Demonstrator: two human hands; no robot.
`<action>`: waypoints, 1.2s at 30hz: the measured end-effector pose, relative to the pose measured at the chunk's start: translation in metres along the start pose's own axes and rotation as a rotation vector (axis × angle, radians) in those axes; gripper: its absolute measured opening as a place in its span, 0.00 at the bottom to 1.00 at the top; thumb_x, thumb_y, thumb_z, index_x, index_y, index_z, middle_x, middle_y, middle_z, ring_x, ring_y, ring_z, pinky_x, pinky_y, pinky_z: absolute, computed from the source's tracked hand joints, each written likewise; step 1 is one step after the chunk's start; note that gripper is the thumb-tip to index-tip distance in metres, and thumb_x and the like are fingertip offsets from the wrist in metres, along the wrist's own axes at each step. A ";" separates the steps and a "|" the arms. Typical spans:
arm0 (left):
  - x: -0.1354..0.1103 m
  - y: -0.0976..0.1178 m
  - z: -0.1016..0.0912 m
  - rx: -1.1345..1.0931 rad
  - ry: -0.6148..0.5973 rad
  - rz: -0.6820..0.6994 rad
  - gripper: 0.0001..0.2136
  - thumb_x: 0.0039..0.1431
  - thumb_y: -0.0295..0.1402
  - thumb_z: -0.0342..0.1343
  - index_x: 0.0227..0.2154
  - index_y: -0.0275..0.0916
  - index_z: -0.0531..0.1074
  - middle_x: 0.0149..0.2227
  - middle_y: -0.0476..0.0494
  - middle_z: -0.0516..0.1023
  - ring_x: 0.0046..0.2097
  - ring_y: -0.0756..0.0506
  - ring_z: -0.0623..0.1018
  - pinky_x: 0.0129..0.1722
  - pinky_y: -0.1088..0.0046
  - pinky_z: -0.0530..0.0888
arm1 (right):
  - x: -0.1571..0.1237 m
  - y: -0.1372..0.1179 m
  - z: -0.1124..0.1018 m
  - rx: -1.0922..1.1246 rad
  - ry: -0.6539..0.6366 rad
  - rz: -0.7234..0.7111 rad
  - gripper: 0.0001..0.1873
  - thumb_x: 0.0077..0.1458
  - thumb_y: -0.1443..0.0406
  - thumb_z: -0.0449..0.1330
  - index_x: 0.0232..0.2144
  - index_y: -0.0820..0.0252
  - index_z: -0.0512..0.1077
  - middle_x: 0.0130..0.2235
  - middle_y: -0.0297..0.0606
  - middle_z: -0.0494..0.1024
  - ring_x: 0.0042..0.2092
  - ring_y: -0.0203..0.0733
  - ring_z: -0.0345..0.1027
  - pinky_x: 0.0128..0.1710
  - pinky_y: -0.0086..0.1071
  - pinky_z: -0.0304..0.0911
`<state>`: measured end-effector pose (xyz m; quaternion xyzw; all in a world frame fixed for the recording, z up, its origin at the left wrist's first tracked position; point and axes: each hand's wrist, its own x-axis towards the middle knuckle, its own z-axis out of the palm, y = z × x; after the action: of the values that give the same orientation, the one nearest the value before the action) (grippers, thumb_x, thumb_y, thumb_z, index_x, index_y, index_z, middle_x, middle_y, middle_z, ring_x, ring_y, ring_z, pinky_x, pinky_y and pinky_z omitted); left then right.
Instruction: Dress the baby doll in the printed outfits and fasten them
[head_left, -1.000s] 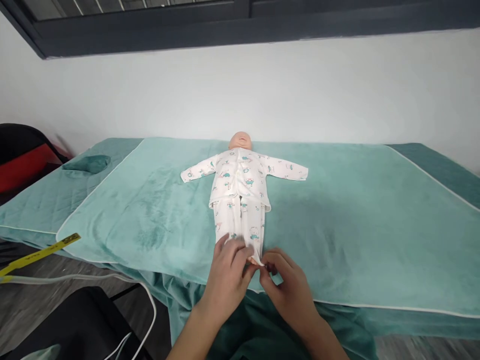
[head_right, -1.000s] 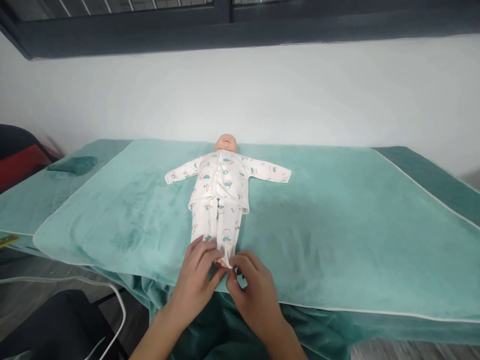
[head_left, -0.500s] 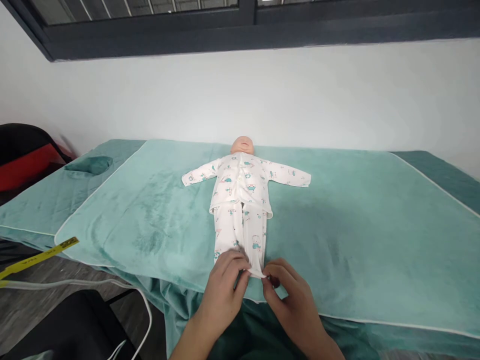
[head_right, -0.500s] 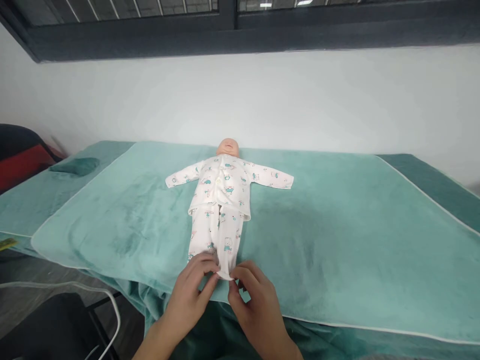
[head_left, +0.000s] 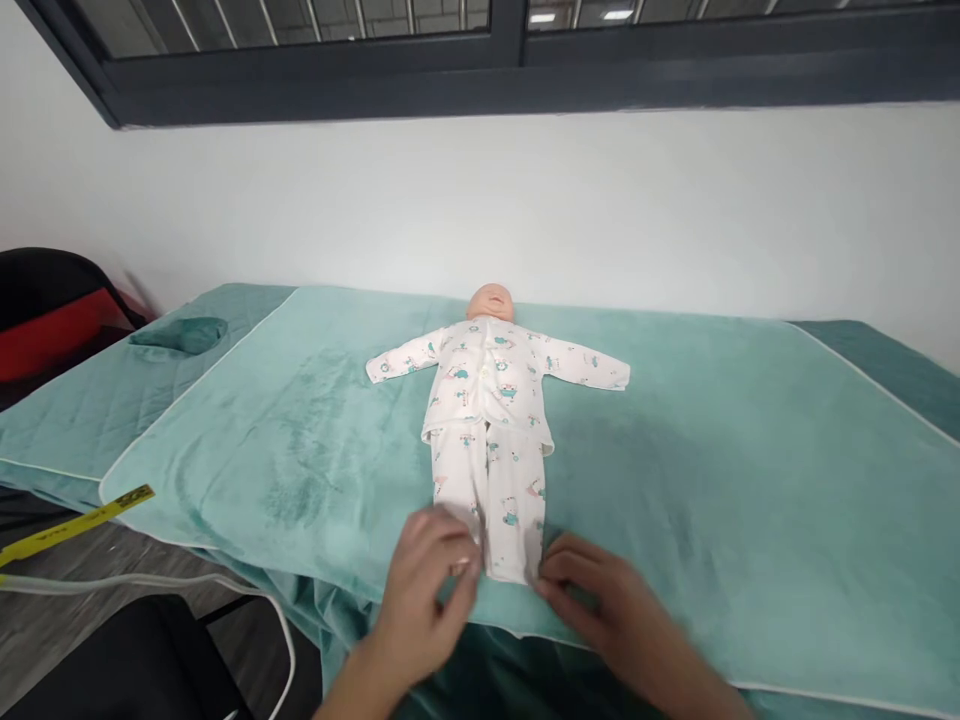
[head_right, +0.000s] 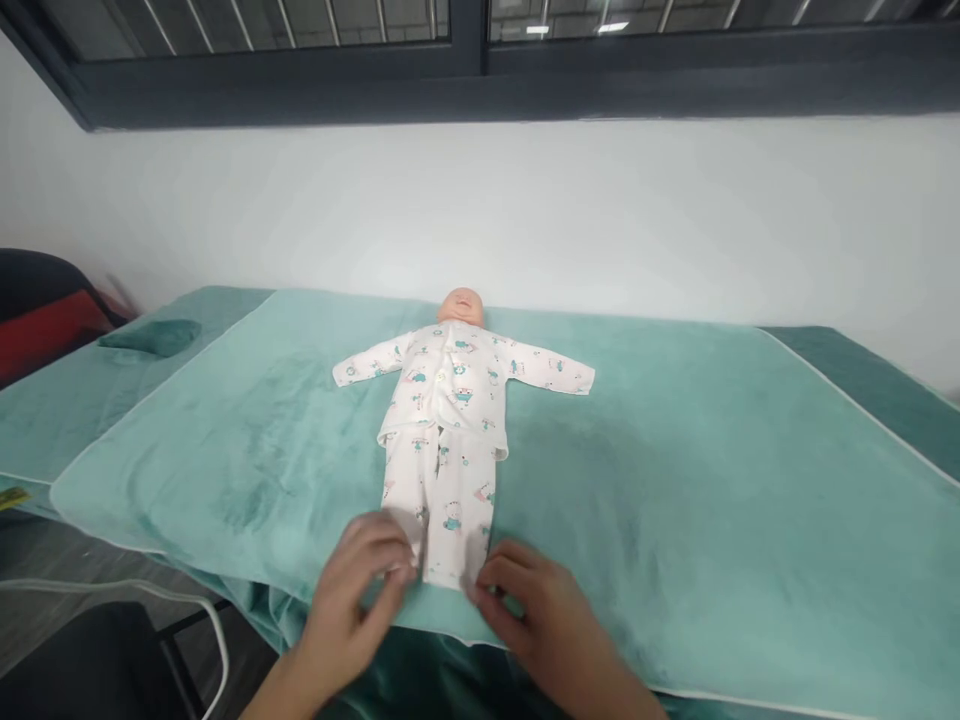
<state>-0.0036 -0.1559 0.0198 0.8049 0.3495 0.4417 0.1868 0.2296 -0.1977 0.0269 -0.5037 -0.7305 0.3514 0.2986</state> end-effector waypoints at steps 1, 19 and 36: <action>0.011 -0.013 -0.001 -0.037 0.081 -0.082 0.05 0.62 0.26 0.51 0.34 0.41 0.71 0.36 0.44 0.76 0.41 0.45 0.75 0.42 0.65 0.74 | 0.011 0.005 -0.012 0.035 0.030 0.018 0.11 0.64 0.60 0.54 0.30 0.55 0.71 0.33 0.34 0.76 0.35 0.38 0.70 0.36 0.30 0.66; 0.134 -0.121 0.025 -0.673 0.134 -0.638 0.29 0.55 0.45 0.62 0.58 0.40 0.69 0.61 0.40 0.72 0.61 0.34 0.71 0.61 0.55 0.67 | 0.195 0.073 -0.038 0.425 0.659 0.263 0.24 0.52 0.49 0.61 0.46 0.56 0.71 0.49 0.42 0.81 0.52 0.50 0.73 0.54 0.44 0.67; 0.180 -0.192 0.020 0.214 0.420 -0.585 0.22 0.56 0.31 0.55 0.55 0.34 0.67 0.61 0.31 0.64 0.64 0.35 0.62 0.65 0.56 0.58 | 0.192 0.111 -0.084 0.209 0.808 0.386 0.24 0.55 0.49 0.56 0.45 0.60 0.71 0.45 0.47 0.79 0.42 0.50 0.75 0.41 0.42 0.72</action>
<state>0.0026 0.1065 -0.0032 0.5777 0.6397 0.4861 0.1441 0.2939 0.0286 0.0006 -0.6943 -0.4089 0.2479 0.5379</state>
